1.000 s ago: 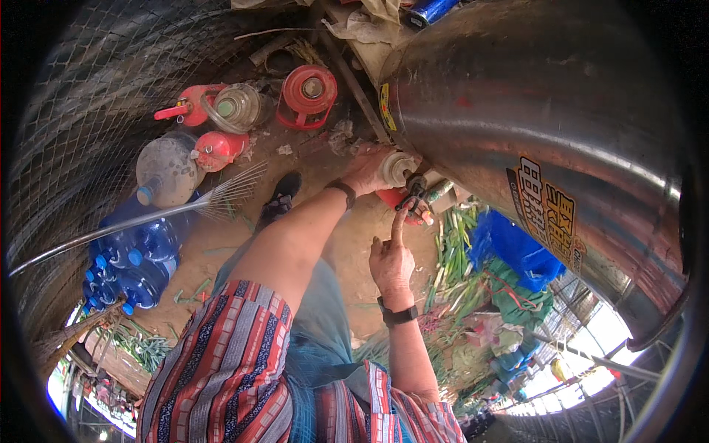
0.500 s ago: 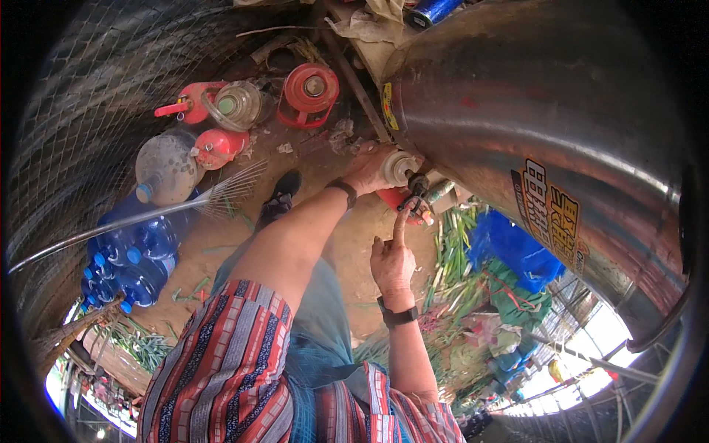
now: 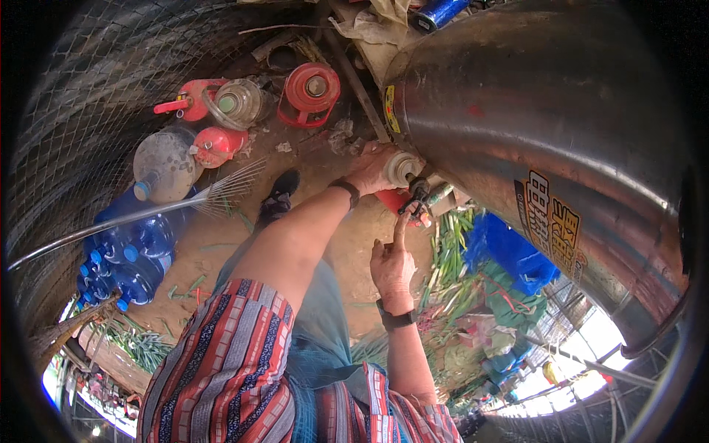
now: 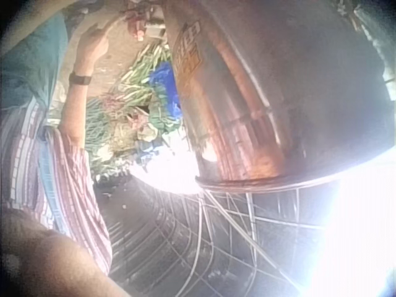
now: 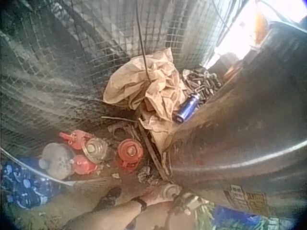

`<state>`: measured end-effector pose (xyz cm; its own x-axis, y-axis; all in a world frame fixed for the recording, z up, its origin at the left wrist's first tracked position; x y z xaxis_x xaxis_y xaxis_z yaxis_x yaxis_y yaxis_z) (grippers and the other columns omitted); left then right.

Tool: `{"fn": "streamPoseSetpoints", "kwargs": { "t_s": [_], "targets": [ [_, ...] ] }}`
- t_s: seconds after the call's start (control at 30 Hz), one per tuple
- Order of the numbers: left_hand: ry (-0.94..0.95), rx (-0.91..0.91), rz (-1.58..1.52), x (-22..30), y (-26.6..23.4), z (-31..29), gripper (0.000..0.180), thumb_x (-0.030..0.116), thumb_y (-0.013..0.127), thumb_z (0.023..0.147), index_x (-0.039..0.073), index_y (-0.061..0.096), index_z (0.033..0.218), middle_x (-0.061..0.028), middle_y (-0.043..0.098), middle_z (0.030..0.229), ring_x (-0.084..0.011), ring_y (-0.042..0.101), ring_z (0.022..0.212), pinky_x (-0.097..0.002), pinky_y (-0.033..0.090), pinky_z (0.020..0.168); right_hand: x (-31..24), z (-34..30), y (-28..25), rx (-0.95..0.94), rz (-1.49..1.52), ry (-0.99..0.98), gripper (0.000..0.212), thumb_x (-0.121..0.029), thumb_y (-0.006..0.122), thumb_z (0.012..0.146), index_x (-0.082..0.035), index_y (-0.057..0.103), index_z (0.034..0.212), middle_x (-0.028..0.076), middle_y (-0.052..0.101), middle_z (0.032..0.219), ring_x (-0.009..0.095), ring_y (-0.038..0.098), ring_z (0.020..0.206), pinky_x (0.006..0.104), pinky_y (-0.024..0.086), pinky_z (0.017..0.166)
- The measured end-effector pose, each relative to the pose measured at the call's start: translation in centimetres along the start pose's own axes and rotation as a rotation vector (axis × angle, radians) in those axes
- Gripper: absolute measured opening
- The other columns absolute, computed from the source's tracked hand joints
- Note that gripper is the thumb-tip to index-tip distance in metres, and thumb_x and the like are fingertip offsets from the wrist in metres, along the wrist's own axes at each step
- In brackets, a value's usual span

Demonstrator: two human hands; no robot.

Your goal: The person fills a container with water, gathers a bundle of green onions from the ground, ties them together with a red strap, places them in a red bag, and سپس uses a saw to trim the ends.

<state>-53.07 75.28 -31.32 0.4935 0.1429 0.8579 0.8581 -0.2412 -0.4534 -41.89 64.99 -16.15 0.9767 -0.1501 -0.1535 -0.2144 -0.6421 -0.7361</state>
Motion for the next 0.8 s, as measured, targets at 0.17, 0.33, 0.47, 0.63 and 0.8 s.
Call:
{"fn": "streamPoseSetpoints", "kwargs": {
  "t_s": [0.17, 0.33, 0.47, 0.63, 0.8],
  "targets": [
    [0.067, 0.010, 0.030, -0.7, 0.4, 0.3, 0.053, 0.045, 0.069, 0.072, 0.019, 0.058, 0.116, -0.0071, 0.056, 0.122, -0.0232, 0.049, 0.120, -0.0476, 0.027, 0.103, -0.4, -0.1, -0.2, -0.004, 0.014, -0.009, 0.086, -0.026, 0.055, 0.087, -0.013, -0.002, 0.150, 0.014, 0.065, 0.065, 0.037, 0.063, 0.062, 0.0500, 0.050, 0.061],
    [0.071, -0.001, 0.020, -0.8, 0.5, 0.6, 0.052, 0.047, 0.069, 0.072, 0.021, 0.059, 0.116, -0.0061, 0.056, 0.122, -0.0221, 0.050, 0.118, -0.0449, 0.029, 0.100, -0.7, -0.2, -0.4, 0.009, 0.036, 0.003, 0.085, -0.025, 0.055, 0.087, -0.013, -0.002, 0.150, 0.013, 0.065, 0.064, 0.037, 0.063, 0.062, 0.0499, 0.050, 0.062],
    [0.033, 0.039, 0.024, -1.4, 1.1, 0.8, 0.051, 0.047, 0.070, 0.072, 0.021, 0.059, 0.115, -0.0057, 0.058, 0.121, -0.0218, 0.051, 0.117, -0.0427, 0.030, 0.100, -0.8, -0.1, -0.2, 0.015, 0.035, 0.013, 0.085, -0.024, 0.055, 0.087, -0.013, -0.001, 0.150, 0.012, 0.065, 0.064, 0.037, 0.063, 0.062, 0.0495, 0.050, 0.064],
    [0.043, 0.076, 0.026, -1.7, 1.6, 0.6, 0.051, 0.046, 0.071, 0.072, 0.024, 0.060, 0.116, -0.0047, 0.059, 0.119, -0.0219, 0.053, 0.115, -0.0422, 0.031, 0.099, -0.7, -0.2, -0.3, 0.011, 0.044, 0.041, 0.085, -0.024, 0.055, 0.087, -0.013, 0.000, 0.150, 0.012, 0.066, 0.065, 0.037, 0.062, 0.063, 0.0492, 0.050, 0.065],
    [0.054, 0.068, 0.011, -2.0, 2.1, 0.7, 0.048, 0.044, 0.071, 0.072, 0.025, 0.061, 0.115, -0.0042, 0.061, 0.117, -0.0223, 0.054, 0.113, -0.0417, 0.033, 0.098, -0.7, -0.4, -0.4, 0.024, 0.051, 0.033, 0.085, -0.024, 0.055, 0.087, -0.013, 0.001, 0.150, 0.013, 0.066, 0.065, 0.037, 0.063, 0.064, 0.0497, 0.050, 0.066]
  ]
}}
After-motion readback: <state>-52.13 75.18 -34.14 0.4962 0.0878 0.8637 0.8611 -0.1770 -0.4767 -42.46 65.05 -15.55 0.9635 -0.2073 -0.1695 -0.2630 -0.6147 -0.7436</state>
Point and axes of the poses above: each hand's wrist, its own z-axis towards the middle knuckle, its own y-axis out of the palm, x = y × z, the point moved 2 cm from there along z, towards the middle knuckle
